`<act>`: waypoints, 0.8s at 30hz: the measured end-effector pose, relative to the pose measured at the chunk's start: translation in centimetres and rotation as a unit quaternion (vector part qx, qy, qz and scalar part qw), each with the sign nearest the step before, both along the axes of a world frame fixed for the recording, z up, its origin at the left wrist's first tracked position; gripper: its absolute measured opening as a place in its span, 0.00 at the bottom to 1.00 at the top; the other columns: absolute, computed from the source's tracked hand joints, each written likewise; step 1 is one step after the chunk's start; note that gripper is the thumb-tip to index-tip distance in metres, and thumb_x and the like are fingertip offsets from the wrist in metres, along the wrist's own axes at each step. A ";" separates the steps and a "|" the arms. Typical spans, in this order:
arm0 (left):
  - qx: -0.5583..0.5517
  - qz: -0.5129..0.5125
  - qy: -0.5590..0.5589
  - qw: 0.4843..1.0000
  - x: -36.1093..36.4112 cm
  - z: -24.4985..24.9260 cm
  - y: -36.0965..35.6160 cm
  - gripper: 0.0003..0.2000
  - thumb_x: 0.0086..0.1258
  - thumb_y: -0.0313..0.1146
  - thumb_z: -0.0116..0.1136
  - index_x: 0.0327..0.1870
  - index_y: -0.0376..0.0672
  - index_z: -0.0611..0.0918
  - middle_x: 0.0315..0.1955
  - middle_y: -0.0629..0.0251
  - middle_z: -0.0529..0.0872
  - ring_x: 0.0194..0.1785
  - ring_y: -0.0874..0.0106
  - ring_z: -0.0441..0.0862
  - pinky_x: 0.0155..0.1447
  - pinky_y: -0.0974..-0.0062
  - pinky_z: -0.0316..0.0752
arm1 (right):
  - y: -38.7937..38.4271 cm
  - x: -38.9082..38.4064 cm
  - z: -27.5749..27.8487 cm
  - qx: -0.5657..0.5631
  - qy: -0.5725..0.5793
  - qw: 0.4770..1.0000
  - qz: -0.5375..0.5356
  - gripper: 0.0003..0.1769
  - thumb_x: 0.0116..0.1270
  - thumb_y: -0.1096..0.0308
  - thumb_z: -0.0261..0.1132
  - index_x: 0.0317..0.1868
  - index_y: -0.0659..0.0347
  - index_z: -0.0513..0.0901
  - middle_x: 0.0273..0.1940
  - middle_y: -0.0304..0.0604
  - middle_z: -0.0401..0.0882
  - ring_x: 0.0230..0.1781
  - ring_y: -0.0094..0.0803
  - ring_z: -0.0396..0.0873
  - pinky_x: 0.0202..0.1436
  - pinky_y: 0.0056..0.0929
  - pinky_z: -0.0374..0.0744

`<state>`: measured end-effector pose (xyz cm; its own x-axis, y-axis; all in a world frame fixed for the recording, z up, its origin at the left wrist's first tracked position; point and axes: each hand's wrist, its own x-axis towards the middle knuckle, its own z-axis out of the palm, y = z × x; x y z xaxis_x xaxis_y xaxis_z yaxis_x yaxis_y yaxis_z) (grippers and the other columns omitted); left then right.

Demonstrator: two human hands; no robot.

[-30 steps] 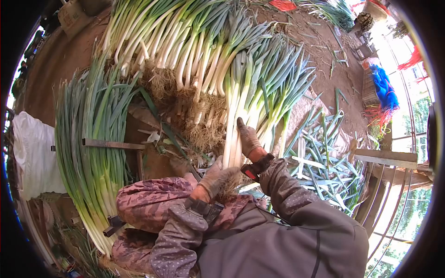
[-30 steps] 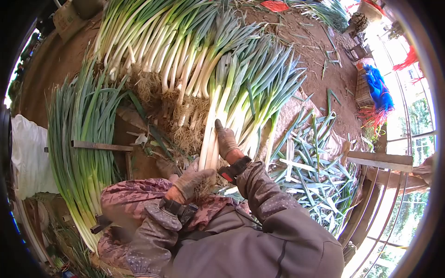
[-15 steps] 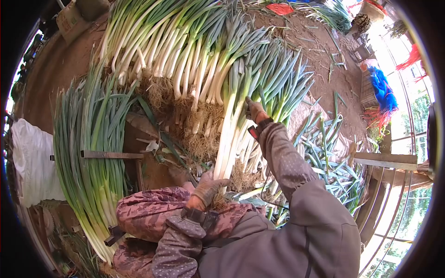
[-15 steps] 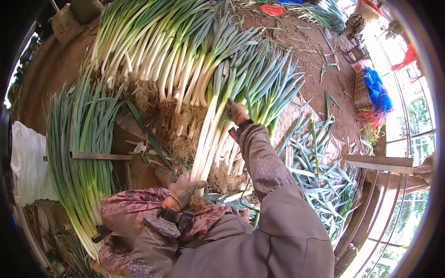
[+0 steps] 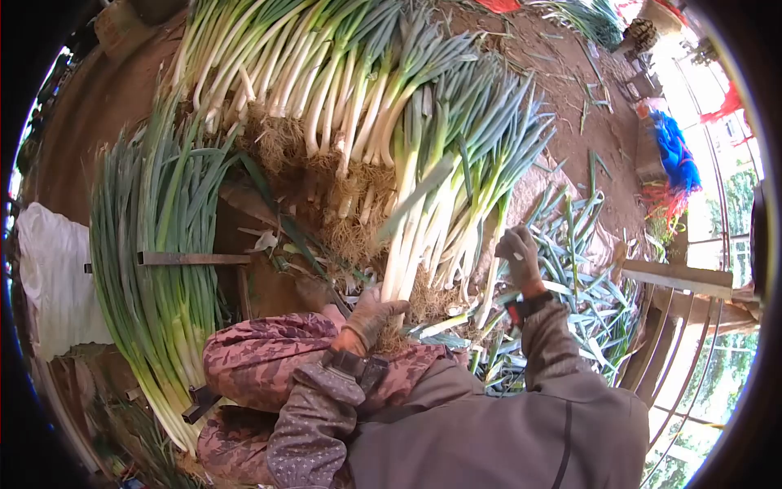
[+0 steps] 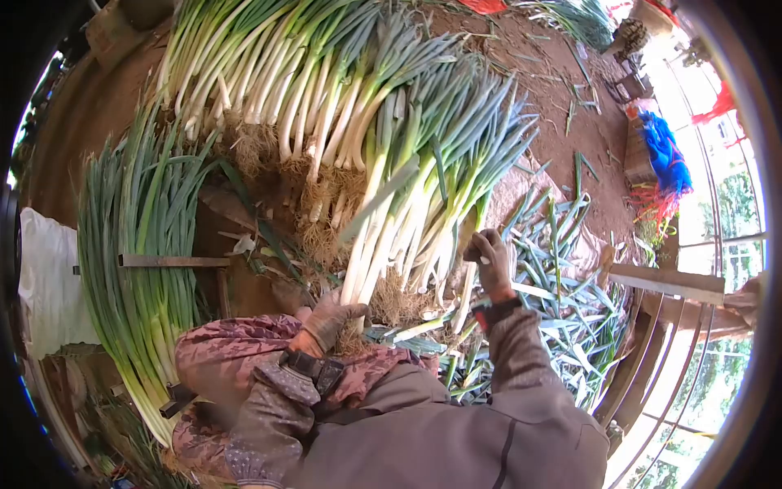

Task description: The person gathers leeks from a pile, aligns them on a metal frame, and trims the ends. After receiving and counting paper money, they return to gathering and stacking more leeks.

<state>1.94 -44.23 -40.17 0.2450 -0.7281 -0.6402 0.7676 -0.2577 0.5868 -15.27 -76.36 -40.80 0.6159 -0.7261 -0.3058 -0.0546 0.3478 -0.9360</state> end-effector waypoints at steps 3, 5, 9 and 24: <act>-0.012 0.005 -0.031 0.999 0.0 1.7 -0.5 0.23 0.59 0.24 0.73 0.57 0.32 0.80 0.42 0.63 0.88 0.41 0.74 0.84 0.47 0.77 0.79 | -3.7 1.2 -5.8 -0.219 0.247 0.938 0.106 0.24 0.68 0.62 0.69 0.59 0.67 0.75 0.47 0.47 0.82 0.39 0.31 0.81 0.44 0.29 0.81; 0.018 0.002 -0.065 0.998 -0.4 1.0 -0.4 0.24 0.59 0.24 0.73 0.58 0.32 0.80 0.42 0.64 0.88 0.41 0.73 0.84 0.47 0.77 0.79 | -2.0 5.7 -4.4 -0.191 0.186 0.954 0.137 0.36 0.68 0.60 0.70 0.69 0.70 0.67 0.65 0.56 0.75 0.55 0.38 0.80 0.56 0.34 0.80; 0.006 0.003 -0.109 0.994 -0.1 1.5 -0.6 0.23 0.61 0.25 0.72 0.58 0.31 0.79 0.40 0.62 0.88 0.38 0.71 0.85 0.39 0.76 0.81 | -1.4 15.9 -4.1 -0.115 0.074 0.986 0.099 0.31 0.71 0.59 0.68 0.66 0.70 0.70 0.53 0.49 0.77 0.41 0.32 0.79 0.43 0.30 0.79; -0.012 0.001 -0.075 0.997 0.3 -1.1 0.2 0.22 0.63 0.25 0.71 0.57 0.32 0.77 0.34 0.62 0.86 0.32 0.71 0.85 0.31 0.77 0.81 | 3.6 -1.4 -2.6 0.027 0.048 0.998 0.002 0.22 0.73 0.46 0.60 0.43 0.59 0.78 0.35 0.39 0.78 0.30 0.27 0.74 0.32 0.27 0.72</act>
